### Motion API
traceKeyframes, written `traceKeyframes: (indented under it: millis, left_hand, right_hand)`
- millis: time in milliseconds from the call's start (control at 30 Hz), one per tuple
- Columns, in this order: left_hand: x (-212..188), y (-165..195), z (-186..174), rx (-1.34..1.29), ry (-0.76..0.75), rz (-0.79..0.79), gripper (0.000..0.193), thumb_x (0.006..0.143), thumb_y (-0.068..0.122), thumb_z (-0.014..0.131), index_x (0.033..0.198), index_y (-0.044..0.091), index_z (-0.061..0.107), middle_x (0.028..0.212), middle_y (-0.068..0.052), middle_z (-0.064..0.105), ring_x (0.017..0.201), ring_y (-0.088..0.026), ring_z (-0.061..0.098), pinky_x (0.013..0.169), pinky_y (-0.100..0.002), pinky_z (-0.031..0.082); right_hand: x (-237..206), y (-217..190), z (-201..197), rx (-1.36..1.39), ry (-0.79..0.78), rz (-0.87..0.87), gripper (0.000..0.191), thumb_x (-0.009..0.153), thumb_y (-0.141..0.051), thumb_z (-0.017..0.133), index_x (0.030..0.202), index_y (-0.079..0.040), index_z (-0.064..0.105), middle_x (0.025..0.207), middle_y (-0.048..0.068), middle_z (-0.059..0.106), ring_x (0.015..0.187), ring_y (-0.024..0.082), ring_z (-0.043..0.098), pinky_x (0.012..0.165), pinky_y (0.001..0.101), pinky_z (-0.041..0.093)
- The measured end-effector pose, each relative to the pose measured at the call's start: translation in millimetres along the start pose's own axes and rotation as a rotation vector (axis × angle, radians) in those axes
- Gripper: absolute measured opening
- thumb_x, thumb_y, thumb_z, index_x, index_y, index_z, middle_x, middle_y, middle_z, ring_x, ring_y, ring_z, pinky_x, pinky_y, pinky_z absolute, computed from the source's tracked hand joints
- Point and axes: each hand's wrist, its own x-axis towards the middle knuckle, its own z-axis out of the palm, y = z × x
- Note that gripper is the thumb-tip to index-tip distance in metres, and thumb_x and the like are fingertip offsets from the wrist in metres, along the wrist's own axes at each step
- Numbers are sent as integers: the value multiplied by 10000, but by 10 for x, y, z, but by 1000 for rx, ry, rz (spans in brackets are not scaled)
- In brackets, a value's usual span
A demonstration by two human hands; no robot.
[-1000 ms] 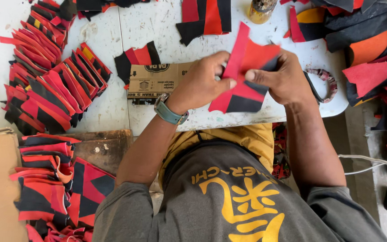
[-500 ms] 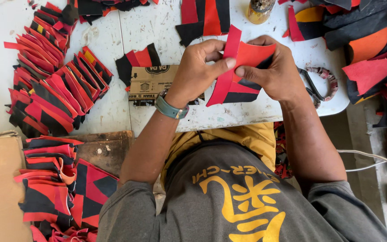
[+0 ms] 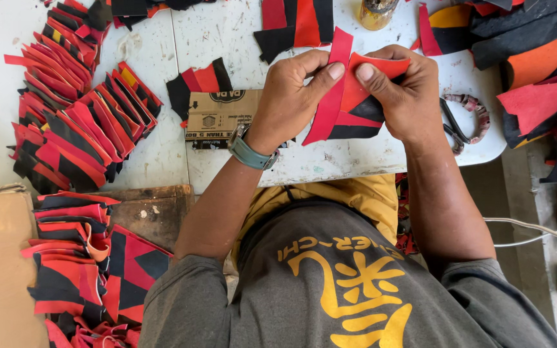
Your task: The person picks up red and black foam cutout pieces from piles on the table, aligns them edge to edge over a cardboard template, and presses the matched pieces flat. They occasionally reach for the scissors and trim a piece, then continue matching and stacking the assembled pieces.
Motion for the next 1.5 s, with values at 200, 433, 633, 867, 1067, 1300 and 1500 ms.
traceKeyframes:
  millis: [200, 433, 633, 867, 1067, 1300, 1500]
  left_hand:
    - [-2, 85, -3, 2, 24, 12, 261, 1073, 247, 646, 1042, -5, 707, 760, -10, 613, 697, -51, 511, 628, -247, 458]
    - [10, 167, -23, 102, 48, 120, 169, 1054, 177, 662, 1013, 20, 709, 777, -39, 709, 655, -47, 628, 560, -251, 524]
    - [33, 149, 2, 205, 8, 80, 194, 1004, 131, 691, 869, 4, 630, 659, -71, 639, 556, -82, 598, 497, -287, 468]
    - [-99, -62, 65, 138, 19, 64, 143, 1013, 137, 677, 980, -1, 663, 744, -79, 640, 648, -69, 576, 578, -305, 474]
    - [-325, -398, 93, -102, 117, -229, 223, 980, 194, 725, 896, -10, 694, 699, 24, 606, 668, -21, 507, 587, -252, 460]
    - [-569, -582, 216, -249, 59, -389, 228, 982, 172, 715, 876, -30, 717, 665, 19, 516, 632, -51, 394, 542, -287, 361]
    - [-632, -627, 387, 70, 117, -241, 222, 966, 191, 707, 905, -21, 684, 677, -120, 628, 595, -195, 561, 579, -349, 477]
  right_hand:
    - [10, -33, 61, 102, 28, -1, 190, 1060, -161, 769, 1047, 21, 721, 905, 28, 715, 802, 59, 612, 735, 221, 506]
    - [1, -19, 59, -12, 53, -22, 196, 1097, -155, 748, 1013, 20, 723, 849, 9, 692, 761, 36, 571, 696, 201, 468]
    - [-41, -21, 200, -107, 132, -53, 196, 1090, -155, 743, 989, 9, 707, 874, -5, 686, 792, 44, 562, 717, 221, 471]
    - [0, 58, 224, -498, 203, -83, 177, 1030, -107, 758, 923, 21, 699, 764, 15, 670, 688, 69, 558, 629, 224, 446]
    - [-101, 407, 69, 178, -28, 297, 280, 928, -80, 789, 1169, 33, 701, 1087, 65, 757, 933, 91, 703, 875, 250, 590]
    - [-281, 511, 186, 242, 63, 341, 262, 888, 16, 788, 1127, 62, 693, 1066, 125, 765, 882, 129, 722, 826, 298, 621]
    - [-244, 429, 181, -224, 101, 351, 279, 900, -72, 835, 1087, 70, 684, 1014, 158, 759, 869, 198, 700, 805, 349, 607]
